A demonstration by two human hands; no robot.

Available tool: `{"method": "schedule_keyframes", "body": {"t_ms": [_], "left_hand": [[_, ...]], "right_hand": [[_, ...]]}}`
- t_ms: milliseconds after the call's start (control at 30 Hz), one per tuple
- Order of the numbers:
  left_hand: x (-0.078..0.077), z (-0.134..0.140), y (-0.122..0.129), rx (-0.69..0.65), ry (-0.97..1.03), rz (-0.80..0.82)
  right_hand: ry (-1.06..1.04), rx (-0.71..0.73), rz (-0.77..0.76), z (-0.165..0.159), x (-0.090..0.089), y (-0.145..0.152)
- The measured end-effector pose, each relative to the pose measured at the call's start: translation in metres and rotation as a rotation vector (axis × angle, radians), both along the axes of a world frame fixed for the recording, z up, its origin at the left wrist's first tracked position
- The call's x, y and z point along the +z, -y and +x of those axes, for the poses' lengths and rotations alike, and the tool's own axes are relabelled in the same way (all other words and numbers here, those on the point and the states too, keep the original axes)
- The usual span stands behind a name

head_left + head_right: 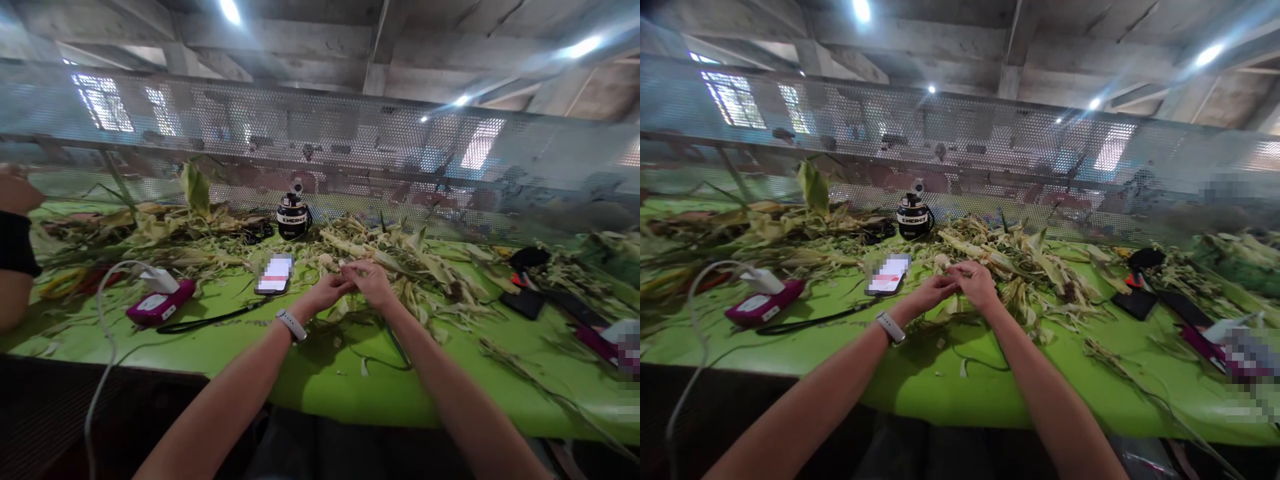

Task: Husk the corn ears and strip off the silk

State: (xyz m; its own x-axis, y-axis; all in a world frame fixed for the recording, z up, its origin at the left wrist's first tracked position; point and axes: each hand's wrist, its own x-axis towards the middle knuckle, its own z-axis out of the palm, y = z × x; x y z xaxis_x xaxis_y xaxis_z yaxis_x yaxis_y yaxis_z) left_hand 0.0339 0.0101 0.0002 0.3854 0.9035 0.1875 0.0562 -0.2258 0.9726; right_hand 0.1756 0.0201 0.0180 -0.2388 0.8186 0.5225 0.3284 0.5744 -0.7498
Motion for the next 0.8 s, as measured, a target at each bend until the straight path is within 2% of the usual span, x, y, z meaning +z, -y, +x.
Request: {"method": "schedule_keyframes", "body": {"t_ms": [100, 233, 400, 533, 600, 700, 800], "left_hand": [[-0.001, 0.001, 0.002, -0.040, -0.128, 0.038], [-0.003, 0.002, 0.005, -0.070, -0.197, 0.024], [-0.002, 0.004, 0.008, -0.118, -0.116, -0.078], [0.003, 0.003, 0.008, 0.008, 0.055, -0.180], [0.006, 0.001, 0.008, 0.039, 0.113, -0.213], [0.008, 0.000, 0.008, 0.051, 0.156, -0.247], [0.008, 0.001, 0.010, 0.047, 0.142, -0.235]], "right_hand": [[-0.039, -0.009, -0.051, -0.001, 0.000, -0.001], [-0.057, -0.079, -0.007, -0.004, 0.000, -0.002], [0.088, -0.106, 0.008, 0.002, 0.009, -0.001], [0.296, -0.207, 0.011, 0.025, 0.018, -0.007], [0.351, -0.168, -0.097, 0.036, 0.019, -0.011], [0.303, -0.019, -0.250, 0.045, 0.017, -0.016], [0.225, -0.011, -0.224, 0.042, 0.012, -0.018]]}}
